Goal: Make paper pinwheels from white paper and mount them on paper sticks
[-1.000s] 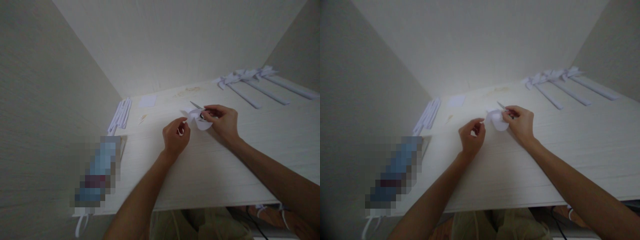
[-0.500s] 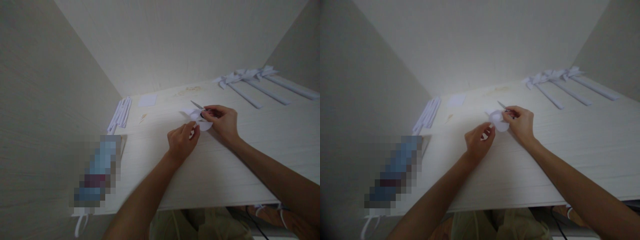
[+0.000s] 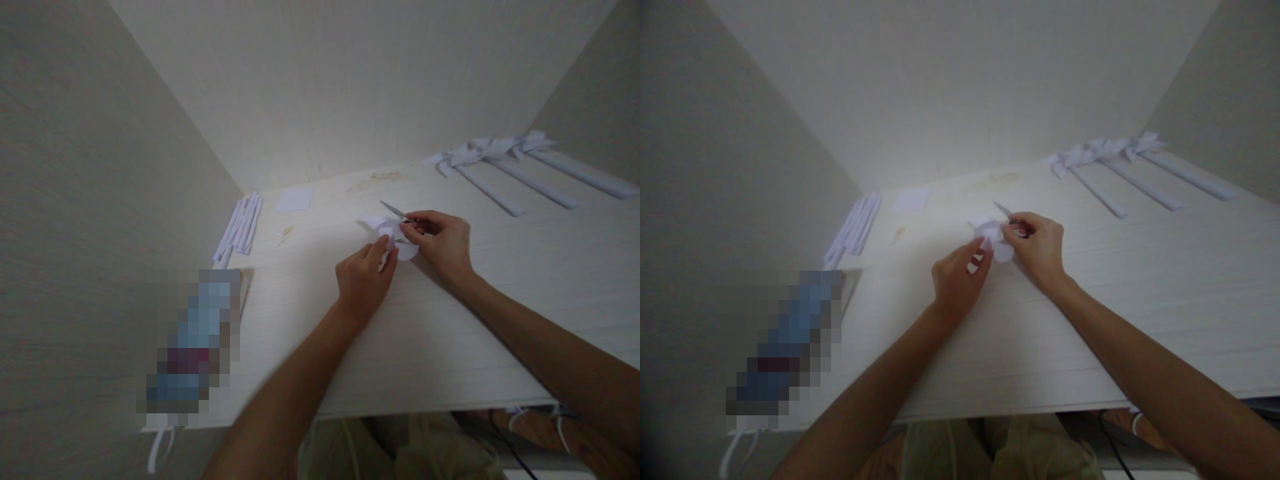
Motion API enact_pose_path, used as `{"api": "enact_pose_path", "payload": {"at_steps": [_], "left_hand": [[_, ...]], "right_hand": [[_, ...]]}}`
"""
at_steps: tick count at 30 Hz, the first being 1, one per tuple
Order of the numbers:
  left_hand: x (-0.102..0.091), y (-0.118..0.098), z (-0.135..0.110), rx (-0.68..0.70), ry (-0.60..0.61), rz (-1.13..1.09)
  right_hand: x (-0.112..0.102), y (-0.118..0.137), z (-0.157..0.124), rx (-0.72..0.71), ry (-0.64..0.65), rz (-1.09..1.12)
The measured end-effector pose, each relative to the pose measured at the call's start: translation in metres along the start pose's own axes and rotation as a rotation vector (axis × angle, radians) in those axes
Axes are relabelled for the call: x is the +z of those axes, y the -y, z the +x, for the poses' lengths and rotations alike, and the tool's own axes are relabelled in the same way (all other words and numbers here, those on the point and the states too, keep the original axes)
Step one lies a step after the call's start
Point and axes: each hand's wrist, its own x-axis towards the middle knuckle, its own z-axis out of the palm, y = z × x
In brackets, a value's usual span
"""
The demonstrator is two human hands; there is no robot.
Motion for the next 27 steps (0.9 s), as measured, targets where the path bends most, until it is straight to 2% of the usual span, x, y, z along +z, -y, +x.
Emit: {"api": "enact_pose_path", "payload": {"at_steps": [11,15,21,27], "left_hand": [[0.001,-0.002,0.002,-0.122,0.100,-0.041],[0.003,-0.002,0.003,-0.200,0.094,-0.096],[0.008,0.004,0.006,-0.352,0.140,-0.260],[0.011,0.012,0.011,-0.392,0.190,-0.400]], "right_hand": [[0.001,0.001,-0.001,-0.079,0.024,-0.051],[0.001,0.001,-0.001,-0.115,0.026,-0.082],[0.000,0.001,-0.001,-0.151,0.051,-0.095],[0.000,-0.001,0.000,-0.226,0.066,-0.124]]}}
